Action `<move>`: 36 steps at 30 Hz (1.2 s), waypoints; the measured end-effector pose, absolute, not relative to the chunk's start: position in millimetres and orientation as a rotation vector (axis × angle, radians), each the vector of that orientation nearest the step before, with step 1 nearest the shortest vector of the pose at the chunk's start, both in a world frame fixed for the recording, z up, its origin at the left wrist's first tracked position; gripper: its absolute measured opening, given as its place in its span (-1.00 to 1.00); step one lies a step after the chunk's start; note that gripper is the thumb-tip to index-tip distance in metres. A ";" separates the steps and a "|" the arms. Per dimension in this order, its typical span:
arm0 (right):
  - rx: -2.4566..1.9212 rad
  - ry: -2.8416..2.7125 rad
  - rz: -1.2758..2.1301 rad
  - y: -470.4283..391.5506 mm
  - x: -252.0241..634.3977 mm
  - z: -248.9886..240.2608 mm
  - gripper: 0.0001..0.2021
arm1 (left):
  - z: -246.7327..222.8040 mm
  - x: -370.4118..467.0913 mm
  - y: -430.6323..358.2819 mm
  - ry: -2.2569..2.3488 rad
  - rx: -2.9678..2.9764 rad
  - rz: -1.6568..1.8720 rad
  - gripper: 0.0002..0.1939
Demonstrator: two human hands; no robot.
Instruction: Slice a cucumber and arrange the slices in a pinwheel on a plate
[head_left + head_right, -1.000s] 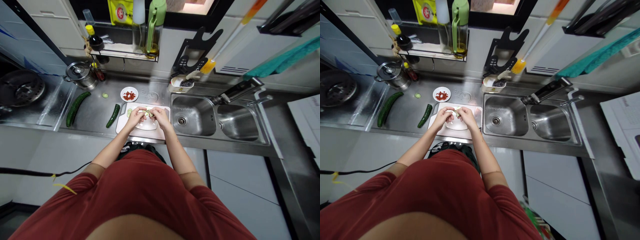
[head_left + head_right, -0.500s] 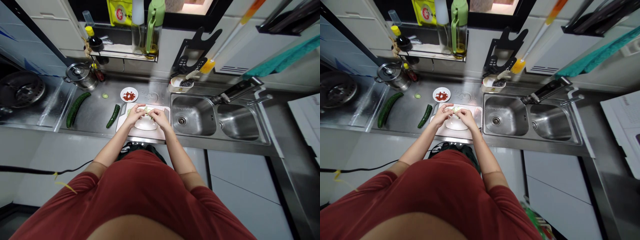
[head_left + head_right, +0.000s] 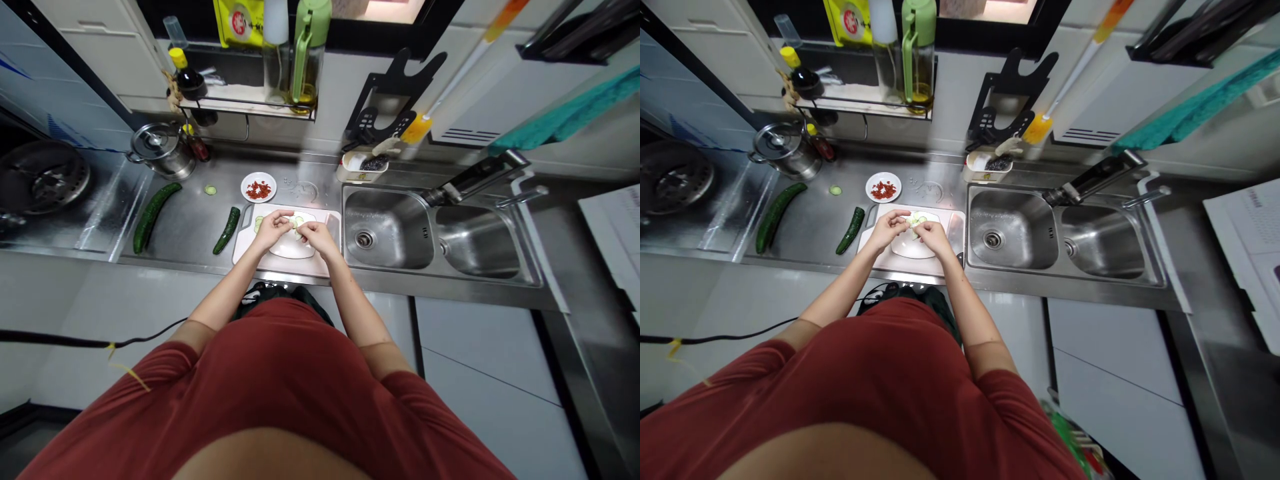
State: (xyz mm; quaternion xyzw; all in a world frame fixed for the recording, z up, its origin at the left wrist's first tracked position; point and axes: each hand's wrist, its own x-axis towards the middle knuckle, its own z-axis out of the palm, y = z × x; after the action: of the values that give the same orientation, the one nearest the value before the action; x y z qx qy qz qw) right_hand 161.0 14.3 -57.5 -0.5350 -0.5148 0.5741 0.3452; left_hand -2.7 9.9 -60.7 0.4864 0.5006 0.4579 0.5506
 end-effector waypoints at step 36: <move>-1.979 -2.264 0.707 -31.8 143.5 -143.0 -0.71 | -151.7 -8.0 -7.1 1.670 2.154 0.246 -0.75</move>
State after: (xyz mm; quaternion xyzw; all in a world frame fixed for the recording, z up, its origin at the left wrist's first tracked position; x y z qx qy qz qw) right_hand 143.5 -31.8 -143.0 -0.6404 -0.7328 0.2287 0.0263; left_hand -8.0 -7.1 -151.7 0.7711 0.5977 0.0879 0.2012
